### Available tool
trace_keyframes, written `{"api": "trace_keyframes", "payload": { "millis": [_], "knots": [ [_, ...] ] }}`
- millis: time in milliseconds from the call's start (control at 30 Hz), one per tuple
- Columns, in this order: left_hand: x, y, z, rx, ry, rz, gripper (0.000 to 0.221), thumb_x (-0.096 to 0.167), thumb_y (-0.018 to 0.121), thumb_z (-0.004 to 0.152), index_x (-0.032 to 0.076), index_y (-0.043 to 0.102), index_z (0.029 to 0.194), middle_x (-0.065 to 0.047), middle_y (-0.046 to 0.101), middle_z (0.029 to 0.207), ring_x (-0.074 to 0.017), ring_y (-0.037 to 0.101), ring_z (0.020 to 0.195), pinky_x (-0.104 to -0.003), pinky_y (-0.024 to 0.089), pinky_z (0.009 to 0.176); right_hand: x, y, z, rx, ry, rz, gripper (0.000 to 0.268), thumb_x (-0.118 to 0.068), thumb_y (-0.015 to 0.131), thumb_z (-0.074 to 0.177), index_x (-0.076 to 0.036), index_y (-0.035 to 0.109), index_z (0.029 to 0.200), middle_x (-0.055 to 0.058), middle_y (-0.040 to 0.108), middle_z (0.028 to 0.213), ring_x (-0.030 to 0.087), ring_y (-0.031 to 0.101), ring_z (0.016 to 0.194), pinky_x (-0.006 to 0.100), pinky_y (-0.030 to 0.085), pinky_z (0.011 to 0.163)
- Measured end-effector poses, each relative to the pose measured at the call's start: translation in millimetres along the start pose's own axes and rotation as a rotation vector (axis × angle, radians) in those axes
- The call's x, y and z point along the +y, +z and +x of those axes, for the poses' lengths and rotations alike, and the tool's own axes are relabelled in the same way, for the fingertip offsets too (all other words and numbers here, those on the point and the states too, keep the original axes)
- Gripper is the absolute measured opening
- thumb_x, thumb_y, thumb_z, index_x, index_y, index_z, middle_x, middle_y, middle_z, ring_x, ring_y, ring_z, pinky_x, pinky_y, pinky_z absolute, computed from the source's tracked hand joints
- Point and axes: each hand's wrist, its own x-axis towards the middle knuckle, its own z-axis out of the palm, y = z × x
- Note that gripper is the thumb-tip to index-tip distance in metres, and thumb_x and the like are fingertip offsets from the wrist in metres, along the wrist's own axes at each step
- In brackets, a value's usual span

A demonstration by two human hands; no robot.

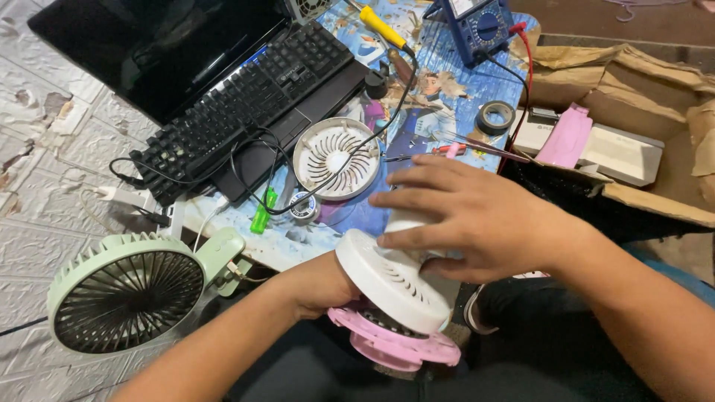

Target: Disassembling a small portable fan to inspect and repair internal wiring and motor components.

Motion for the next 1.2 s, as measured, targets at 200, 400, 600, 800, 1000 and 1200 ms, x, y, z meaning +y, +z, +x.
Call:
{"api": "trace_keyframes", "payload": {
  "millis": [200,400,600,800,1000,1200],
  "knots": [
    [-9.6,13.6,-8.2,0.011,0.083,-0.094,0.053,0.028,0.078,0.095,0.004,0.075,0.142,-0.009,0.079,0.142,-0.0192,0.071,0.13,-0.04,0.058,0.115,-33.4,-44.4,-2.1,0.017,0.282,0.225,0.079,-0.063,0.074,0.094,-0.011,0.063,0.153,0.037,0.038,0.176,0.057,0.038,0.164,0.072,0.031,0.127],
    [-22.6,24.6,-1.2,0.0,0.14,-0.182,0.056,0.031,0.079,0.096,0.004,0.073,0.145,-0.01,0.077,0.145,-0.0208,0.07,0.133,-0.041,0.056,0.118,-34.3,-33.4,-14.0,-0.012,0.318,0.204,0.063,-0.06,0.067,0.101,-0.012,0.074,0.142,0.035,0.038,0.177,0.057,0.037,0.164,0.071,0.032,0.126],
    [-29.8,53.2,-11.8,0.007,0.2,-0.282,0.059,0.035,0.08,0.097,0.003,0.071,0.147,-0.011,0.074,0.148,-0.0223,0.068,0.137,-0.042,0.054,0.122,-46.0,-18.4,-25.1,0.083,0.371,0.101,0.041,-0.038,0.064,0.103,-0.011,0.073,0.133,0.022,0.066,0.161,0.049,0.061,0.15,0.078,0.04,0.122],
    [-39.2,47.7,-4.4,0.032,0.25,-0.396,0.063,0.038,0.081,0.098,0.003,0.069,0.149,-0.012,0.072,0.152,-0.0238,0.067,0.141,-0.043,0.051,0.126,-64.0,2.7,-37.3,0.3,0.469,0.167,0.037,-0.027,0.079,0.099,-0.005,0.074,0.129,0.019,0.082,0.135,0.034,0.085,0.121,0.051,0.063,0.117],
    [-41.1,15.1,21.3,0.065,0.31,-0.499,0.067,0.042,0.082,0.099,0.003,0.067,0.152,-0.012,0.07,0.155,-0.0253,0.065,0.144,-0.044,0.049,0.13,-75.7,22.4,-39.1,0.429,0.576,0.177,0.029,-0.022,0.08,0.097,-0.006,0.076,0.12,0.014,0.087,0.12,0.028,0.09,0.103,0.042,0.072,0.102],
    [-80.9,5.2,19.9,0.023,0.317,-0.577,0.077,0.031,0.088,0.098,-0.003,0.057,0.16,-0.018,0.066,0.159,-0.0312,0.063,0.147,-0.051,0.047,0.13,-78.1,42.1,-41.4,0.549,0.592,0.193,0.019,-0.026,0.079,0.095,-0.009,0.073,0.101,0.015,0.087,0.11,0.026,0.089,0.096,0.042,0.073,0.099]
  ]
}}
